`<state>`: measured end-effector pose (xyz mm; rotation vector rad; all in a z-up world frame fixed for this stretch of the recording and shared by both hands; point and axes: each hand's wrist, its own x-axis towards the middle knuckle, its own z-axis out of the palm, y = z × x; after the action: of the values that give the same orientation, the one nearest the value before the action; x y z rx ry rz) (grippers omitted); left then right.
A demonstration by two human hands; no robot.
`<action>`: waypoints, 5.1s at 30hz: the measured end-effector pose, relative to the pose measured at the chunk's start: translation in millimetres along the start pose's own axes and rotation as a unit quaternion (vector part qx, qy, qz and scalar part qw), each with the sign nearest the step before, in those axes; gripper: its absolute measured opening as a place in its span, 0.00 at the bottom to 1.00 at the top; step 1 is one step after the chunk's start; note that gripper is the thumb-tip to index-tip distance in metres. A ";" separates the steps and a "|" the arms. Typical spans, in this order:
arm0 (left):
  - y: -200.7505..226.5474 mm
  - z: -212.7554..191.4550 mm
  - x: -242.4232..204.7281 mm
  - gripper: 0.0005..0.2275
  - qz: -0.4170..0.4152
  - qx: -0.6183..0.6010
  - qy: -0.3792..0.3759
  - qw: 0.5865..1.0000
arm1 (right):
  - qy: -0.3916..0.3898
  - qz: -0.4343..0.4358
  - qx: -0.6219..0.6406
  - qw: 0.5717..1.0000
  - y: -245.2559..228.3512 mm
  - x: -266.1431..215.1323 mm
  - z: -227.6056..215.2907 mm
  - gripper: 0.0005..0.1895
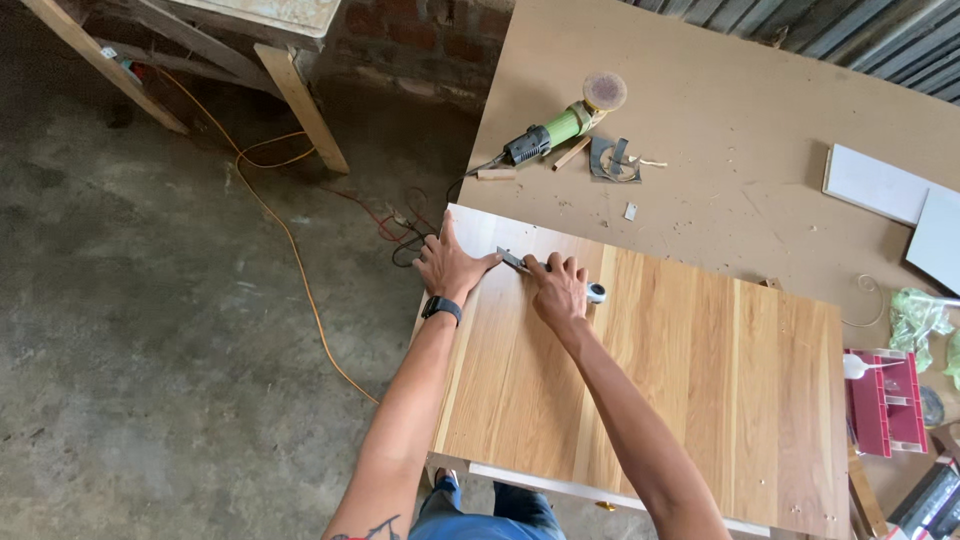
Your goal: The person trims the edges of a wood panel with a utility knife, clears debris from the work surface, and applies glue and small wood pieces to the panel's surface.
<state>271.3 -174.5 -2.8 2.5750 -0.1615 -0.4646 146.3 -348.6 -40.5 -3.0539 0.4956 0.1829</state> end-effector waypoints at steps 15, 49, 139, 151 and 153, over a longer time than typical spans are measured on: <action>23.2 -12.2 -2.6 0.67 -0.037 -0.017 -0.057 0.998 | -0.049 0.005 0.007 0.999 9.1 -10.1 -22.8 0.22; 78.8 143.4 -231.8 0.28 0.399 0.267 -0.040 0.876 | 0.106 0.316 0.909 0.251 288.6 -404.6 78.0 0.20; 203.1 312.0 -455.0 0.40 0.163 0.166 -0.143 0.962 | -0.002 0.032 0.032 0.999 378.2 -479.3 67.1 0.36; 211.9 307.4 -461.5 0.42 0.153 0.180 -0.127 0.963 | -0.010 -0.033 -0.007 0.999 419.2 -460.0 63.9 0.47; 211.9 310.9 -460.7 0.43 0.149 0.175 -0.113 0.967 | -0.020 -0.038 -0.004 0.999 425.6 -457.5 78.1 0.52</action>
<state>-275.0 -409.7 -10.8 2.7594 -0.7628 -0.6614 -428.3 -604.3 -71.4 -3.0632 0.3764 0.2414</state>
